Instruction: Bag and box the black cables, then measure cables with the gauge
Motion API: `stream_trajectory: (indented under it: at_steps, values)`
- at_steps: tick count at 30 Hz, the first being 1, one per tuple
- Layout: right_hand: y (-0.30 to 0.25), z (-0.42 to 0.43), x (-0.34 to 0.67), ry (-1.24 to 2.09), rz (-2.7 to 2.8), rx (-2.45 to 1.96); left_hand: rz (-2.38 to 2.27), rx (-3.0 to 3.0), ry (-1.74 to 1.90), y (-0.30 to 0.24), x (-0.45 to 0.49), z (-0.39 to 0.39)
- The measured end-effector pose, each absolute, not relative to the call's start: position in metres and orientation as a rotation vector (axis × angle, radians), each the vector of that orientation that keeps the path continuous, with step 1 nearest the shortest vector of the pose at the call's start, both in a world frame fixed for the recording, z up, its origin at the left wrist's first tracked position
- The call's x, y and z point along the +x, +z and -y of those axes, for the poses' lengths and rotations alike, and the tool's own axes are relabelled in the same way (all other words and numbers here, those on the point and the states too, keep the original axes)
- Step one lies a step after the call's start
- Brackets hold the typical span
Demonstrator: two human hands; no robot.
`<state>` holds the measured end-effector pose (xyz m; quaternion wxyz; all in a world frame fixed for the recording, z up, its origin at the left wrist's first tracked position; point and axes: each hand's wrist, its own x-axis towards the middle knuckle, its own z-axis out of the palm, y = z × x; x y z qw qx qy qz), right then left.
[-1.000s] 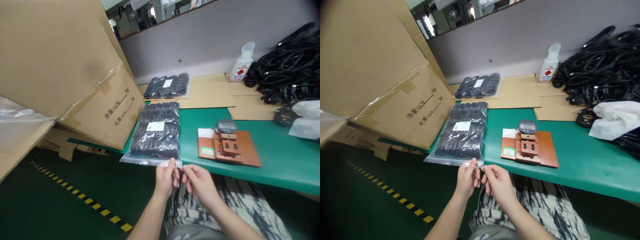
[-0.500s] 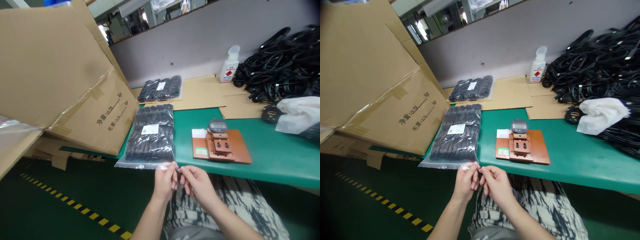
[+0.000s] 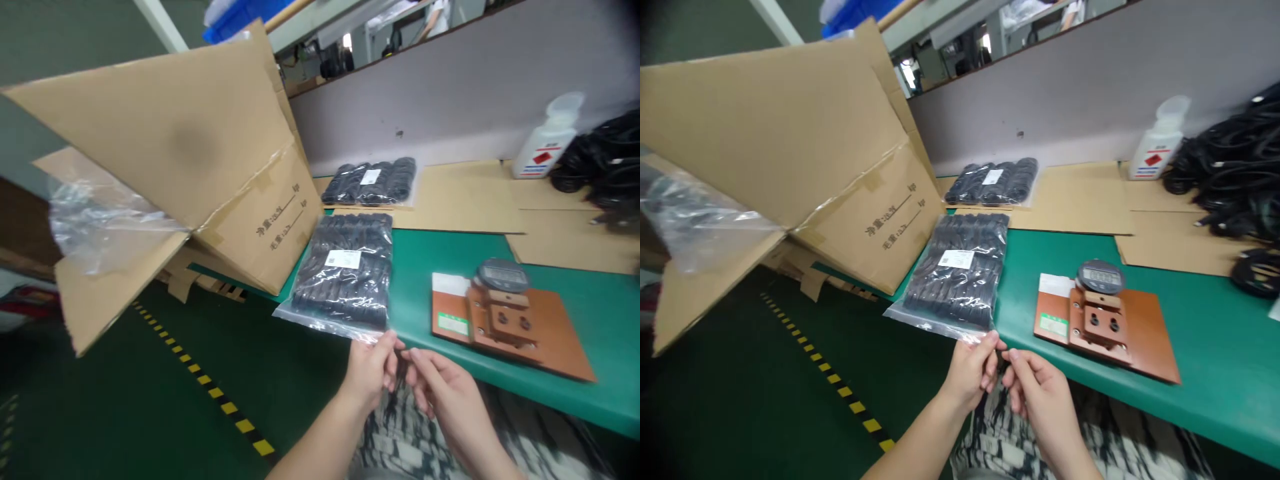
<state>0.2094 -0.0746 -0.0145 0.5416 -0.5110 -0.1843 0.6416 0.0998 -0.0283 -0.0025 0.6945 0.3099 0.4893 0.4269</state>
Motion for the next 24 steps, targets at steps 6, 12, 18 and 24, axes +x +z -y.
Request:
stream_trajectory:
  at_steps: [6,12,18,24]
  values:
    - [-0.006,0.076,0.209,1.536,0.399,-1.241,-1.082,0.672,0.991,-0.005,0.103,0.031]
    - [-0.014,0.079,0.211,1.534,0.461,-1.247,-1.082,0.708,0.975,-0.010,0.087,0.032]
    - [-0.001,0.073,0.202,1.503,0.658,-1.295,-1.105,0.732,1.021,-0.007,0.078,0.029]
    - [0.011,0.051,0.189,1.533,0.753,-1.239,-1.108,0.703,1.015,-0.002,0.080,0.032]
